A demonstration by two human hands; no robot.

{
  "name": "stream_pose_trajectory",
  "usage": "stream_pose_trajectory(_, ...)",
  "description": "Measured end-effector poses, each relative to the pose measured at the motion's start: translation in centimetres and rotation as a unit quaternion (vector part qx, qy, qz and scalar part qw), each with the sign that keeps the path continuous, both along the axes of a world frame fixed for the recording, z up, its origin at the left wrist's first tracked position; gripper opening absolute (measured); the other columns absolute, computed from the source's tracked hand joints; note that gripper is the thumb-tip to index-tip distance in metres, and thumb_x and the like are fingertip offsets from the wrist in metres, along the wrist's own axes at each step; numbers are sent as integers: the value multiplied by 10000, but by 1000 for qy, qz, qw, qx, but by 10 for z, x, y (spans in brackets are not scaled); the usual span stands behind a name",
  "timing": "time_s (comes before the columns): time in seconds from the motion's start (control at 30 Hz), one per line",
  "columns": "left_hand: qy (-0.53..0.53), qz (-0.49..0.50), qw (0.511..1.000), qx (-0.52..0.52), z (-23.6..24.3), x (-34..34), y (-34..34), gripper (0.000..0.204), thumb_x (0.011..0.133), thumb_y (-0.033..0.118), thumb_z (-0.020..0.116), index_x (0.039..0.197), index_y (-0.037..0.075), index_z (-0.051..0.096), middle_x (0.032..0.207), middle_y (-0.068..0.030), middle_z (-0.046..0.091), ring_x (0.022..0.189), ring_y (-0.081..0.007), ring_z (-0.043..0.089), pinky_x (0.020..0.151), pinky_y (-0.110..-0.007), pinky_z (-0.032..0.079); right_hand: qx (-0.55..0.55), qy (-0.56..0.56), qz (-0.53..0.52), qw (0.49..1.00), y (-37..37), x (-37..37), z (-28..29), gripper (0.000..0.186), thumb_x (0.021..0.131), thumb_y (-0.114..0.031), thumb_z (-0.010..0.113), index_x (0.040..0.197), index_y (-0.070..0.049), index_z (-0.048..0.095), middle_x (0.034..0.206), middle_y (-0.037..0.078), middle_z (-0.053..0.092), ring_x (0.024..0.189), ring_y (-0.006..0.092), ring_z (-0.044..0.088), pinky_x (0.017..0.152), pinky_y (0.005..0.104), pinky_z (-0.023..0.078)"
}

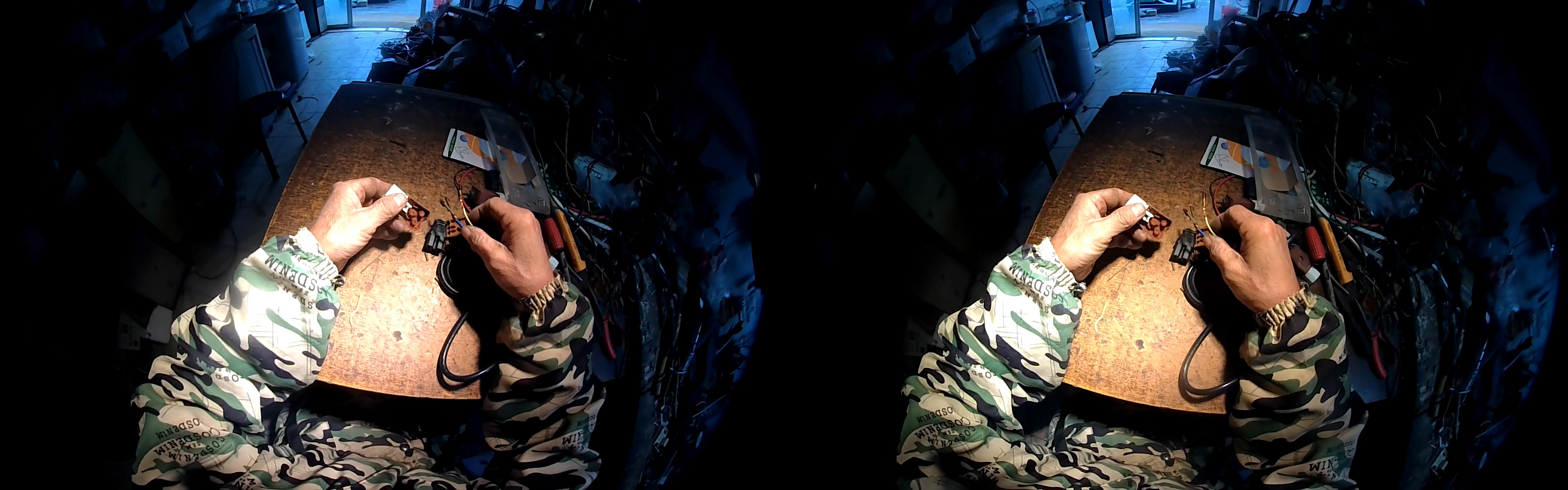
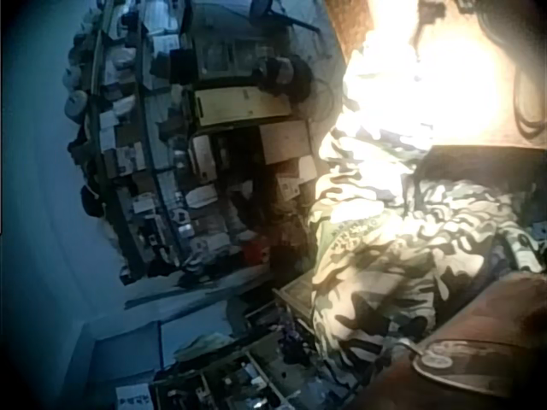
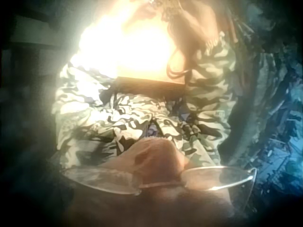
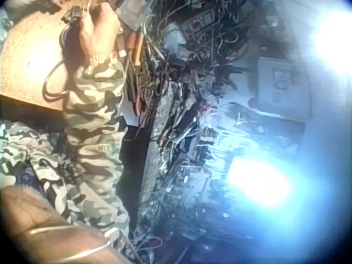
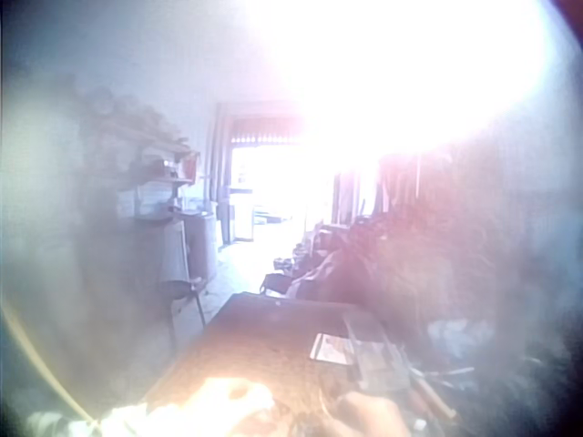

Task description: The person sits at a workbench and assembles small electrical connectors and wires. They insert wires into a white plastic connector, then attach a black connector and a brown component, manipulating the parts by hand throughout.

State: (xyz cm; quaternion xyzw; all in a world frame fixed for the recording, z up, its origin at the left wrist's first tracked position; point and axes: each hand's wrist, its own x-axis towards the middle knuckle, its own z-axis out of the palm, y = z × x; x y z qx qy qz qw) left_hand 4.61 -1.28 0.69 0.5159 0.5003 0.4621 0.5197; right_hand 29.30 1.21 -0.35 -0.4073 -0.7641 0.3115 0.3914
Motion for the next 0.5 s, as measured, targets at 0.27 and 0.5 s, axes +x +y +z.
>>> stream_pose_trajectory(0.27, -11, -9, 999, -40, 5, 2, -2, 354, 957, 292, 684, 1105, -25, 634, 879, -51, 679, 763, -95, 657, 694, -234, 553, -20, 15, 3, 1000, 0, 2, -1, 172, 844, -86, 721, 905, 59, 652, 778, 173, 682, 717, 239, 684, 644, 357, 529)
stream_pose_trajectory(0.5, -43, -19, 998, -51, 1, 1, -1, 324, 974, 316, 654, 1053, 3, 631, 873, -55, 681, 752, -95, 649, 697, -248, 563, -92, 105, 59, 988, -2, 0, -2, 157, 880, -88, 716, 902, 49, 642, 792, 97, 674, 723, 122, 618, 644, 285, 503)
